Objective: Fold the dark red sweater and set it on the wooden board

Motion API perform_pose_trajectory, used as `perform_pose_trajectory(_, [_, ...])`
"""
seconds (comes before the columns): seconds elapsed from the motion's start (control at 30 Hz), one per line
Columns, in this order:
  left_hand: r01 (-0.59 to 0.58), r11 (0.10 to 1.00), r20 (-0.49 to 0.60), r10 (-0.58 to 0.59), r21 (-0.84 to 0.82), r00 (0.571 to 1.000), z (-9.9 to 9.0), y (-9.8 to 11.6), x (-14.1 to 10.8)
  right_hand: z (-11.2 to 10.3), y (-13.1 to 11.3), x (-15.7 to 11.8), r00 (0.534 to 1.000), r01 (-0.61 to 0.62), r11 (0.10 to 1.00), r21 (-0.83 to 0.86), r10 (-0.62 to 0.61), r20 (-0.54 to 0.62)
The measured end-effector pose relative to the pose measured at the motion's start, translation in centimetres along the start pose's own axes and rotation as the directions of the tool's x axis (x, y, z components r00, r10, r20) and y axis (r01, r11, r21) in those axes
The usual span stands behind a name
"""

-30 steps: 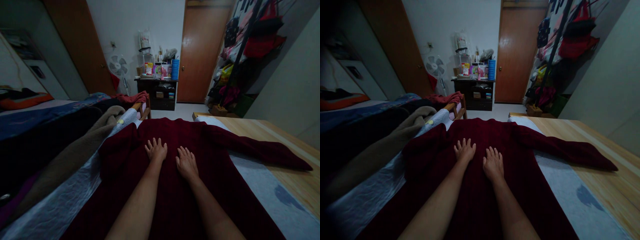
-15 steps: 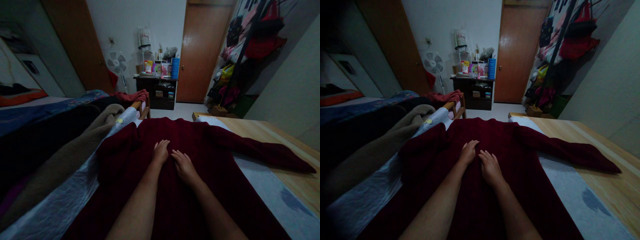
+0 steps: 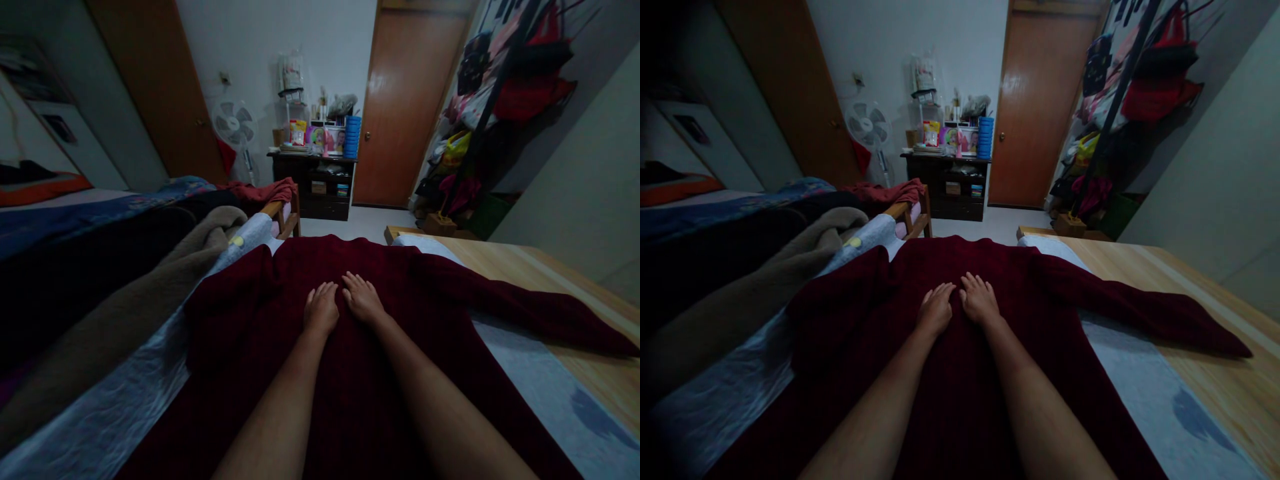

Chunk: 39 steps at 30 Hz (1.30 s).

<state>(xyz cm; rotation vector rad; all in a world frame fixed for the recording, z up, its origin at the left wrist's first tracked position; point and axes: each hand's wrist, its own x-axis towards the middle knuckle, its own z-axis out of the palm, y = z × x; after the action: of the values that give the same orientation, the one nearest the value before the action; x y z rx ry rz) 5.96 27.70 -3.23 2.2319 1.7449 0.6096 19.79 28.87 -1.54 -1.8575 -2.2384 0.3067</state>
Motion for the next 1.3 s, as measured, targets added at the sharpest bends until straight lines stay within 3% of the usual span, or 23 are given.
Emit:
perform_pose_trajectory(0.17, [0.044, 0.998, 0.002, -0.044, 0.048, 0.999, -0.4, 0.4, 0.0, 0.2, 1.2, 3.0, 1.0, -0.021, 0.999, -0.046, 0.02, -0.021])
perform_pose_trajectory(0.3, [0.097, 0.992, -0.023, -0.096, 0.082, 0.995, -0.7, 0.5, 0.0, 0.2, 2.7, 4.5, 0.988, -0.143, 0.987, -0.072, 0.138, -0.068])
perform_pose_trajectory(0.47, [0.152, 0.984, -0.051, -0.148, 0.096, 0.988, -0.7, 0.6, -0.1, 0.0, 3.8, 4.6, 0.898, -0.416, 0.907, -0.071, 0.397, -0.191])
perform_pose_trajectory(0.57, [0.146, 0.985, -0.067, -0.141, 0.088, 0.988, -0.7, 0.6, 0.1, -0.2, 3.6, 4.3, 0.862, -0.464, 0.885, -0.035, 0.442, -0.247])
perform_pose_trajectory(0.63, [0.122, 0.99, -0.099, -0.115, 0.067, 0.988, -0.8, 0.5, 0.3, -0.1, 3.1, 4.3, 0.871, -0.419, 0.908, -0.008, 0.4, -0.284])
perform_pose_trajectory(0.7, [0.067, 0.997, -0.139, -0.062, 0.033, 0.988, -0.8, 0.3, 0.6, 0.1, 2.6, 4.3, 0.909, -0.287, 0.958, 0.014, 0.277, -0.311])
perform_pose_trajectory(0.77, [0.008, 1.0, -0.134, -0.008, 0.002, 0.991, -0.6, 0.3, 0.8, 0.3, 2.0, 4.4, 0.955, -0.121, 0.992, 0.027, 0.123, -0.268])
perform_pose_trajectory(0.83, [-0.01, 1.0, -0.075, 0.01, 0.009, 0.997, -0.4, 0.4, 0.8, 0.5, 1.6, 4.5, 0.984, -0.029, 0.999, 0.038, 0.035, -0.174])
perform_pose_trajectory(0.9, [0.0, 0.998, -0.021, 0.002, 0.066, 1.0, 0.0, 0.7, 0.8, 0.7, 1.5, 4.5, 0.993, -0.021, 0.999, 0.043, 0.026, -0.113])
perform_pose_trajectory(1.07, [0.027, 0.977, 0.051, -0.039, 0.21, 0.998, 0.5, 1.0, 2.3, 0.6, 1.4, 4.3, 0.995, -0.048, 0.998, 0.037, 0.051, -0.091])
perform_pose_trajectory(1.3, [-0.008, 0.963, 0.119, -0.025, 0.268, 0.993, -0.2, -1.9, 7.4, 0.5, 1.1, 4.1, 0.994, -0.057, 0.998, 0.041, 0.06, -0.094])
